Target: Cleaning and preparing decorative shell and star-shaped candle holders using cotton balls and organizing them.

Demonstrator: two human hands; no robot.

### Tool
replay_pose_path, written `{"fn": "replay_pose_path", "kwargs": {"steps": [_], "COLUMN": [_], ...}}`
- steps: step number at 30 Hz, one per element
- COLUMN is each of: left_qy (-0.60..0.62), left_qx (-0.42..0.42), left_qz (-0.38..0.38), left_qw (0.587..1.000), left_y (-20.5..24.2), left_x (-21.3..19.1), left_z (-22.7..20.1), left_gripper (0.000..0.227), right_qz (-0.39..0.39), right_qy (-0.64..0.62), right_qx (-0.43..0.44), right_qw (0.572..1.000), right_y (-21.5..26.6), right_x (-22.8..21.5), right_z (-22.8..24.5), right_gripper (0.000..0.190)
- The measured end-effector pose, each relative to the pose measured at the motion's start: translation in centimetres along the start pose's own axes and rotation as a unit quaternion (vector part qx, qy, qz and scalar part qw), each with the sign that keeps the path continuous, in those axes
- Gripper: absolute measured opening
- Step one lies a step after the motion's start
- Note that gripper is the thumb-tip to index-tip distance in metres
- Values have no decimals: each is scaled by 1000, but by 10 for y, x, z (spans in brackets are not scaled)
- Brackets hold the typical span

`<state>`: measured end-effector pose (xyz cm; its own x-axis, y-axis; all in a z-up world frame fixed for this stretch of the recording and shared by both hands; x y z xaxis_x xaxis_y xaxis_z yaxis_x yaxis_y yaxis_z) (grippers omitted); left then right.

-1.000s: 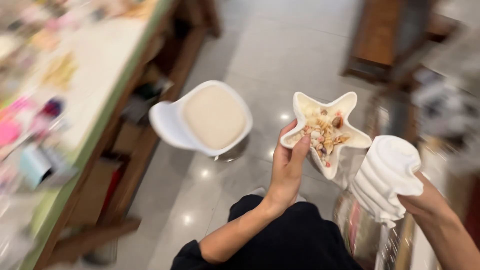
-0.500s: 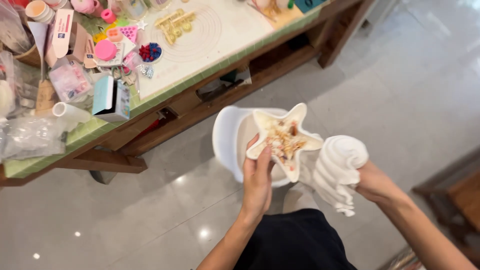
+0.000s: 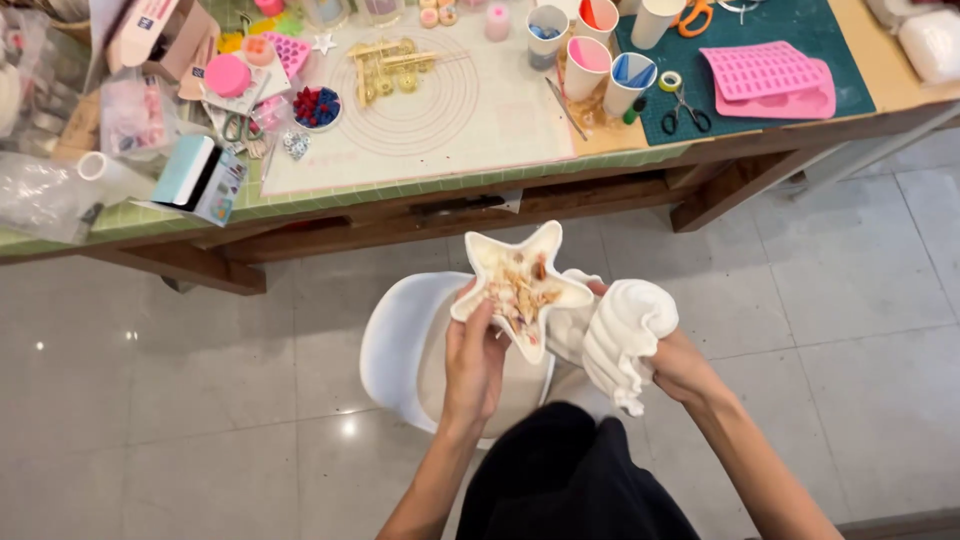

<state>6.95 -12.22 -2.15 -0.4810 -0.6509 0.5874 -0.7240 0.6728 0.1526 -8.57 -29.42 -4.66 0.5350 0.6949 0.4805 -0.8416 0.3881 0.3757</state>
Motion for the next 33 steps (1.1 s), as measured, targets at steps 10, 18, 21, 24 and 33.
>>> {"fn": "replay_pose_path", "kwargs": {"steps": [10,18,21,24,33], "left_qy": [19,-50,-45,-75,-119], "left_qx": [30,54,37,11,-63], "left_qz": [-105,-185,-229,-263,-359], "left_qw": [994,980,972,962,924], "left_y": [-197,-373,-406,-430,-434], "left_x": [-84,-257,-327,-378,-368], "left_z": [29,16,33,57,38], "left_gripper": [32,35,33,32,35], "right_qz": [-12,-30,-52,-27,1], "right_qy": [-5,-23,-29,-17,66], "right_qx": [-19,-46,-38,-38,6], "right_qw": [1000,998,997,999,998], "right_y": [-163,-389,-468,-514,-596], "right_x": [-85,-111,-116,-91,-69], "right_z": [44,61,53,68,17], "right_gripper": [57,59,51,44,32]}}
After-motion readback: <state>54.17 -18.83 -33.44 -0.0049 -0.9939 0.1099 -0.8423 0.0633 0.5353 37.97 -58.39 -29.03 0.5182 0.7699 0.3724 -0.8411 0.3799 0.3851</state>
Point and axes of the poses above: each hand's wrist, its own y-axis away from the middle knuckle, its own x-axis out of the palm, z = x × y, the point moved 7 cm from there along -y, towards the middle knuckle, and after that the axes turned 13 degrees about -y, right-handed, at the moved point
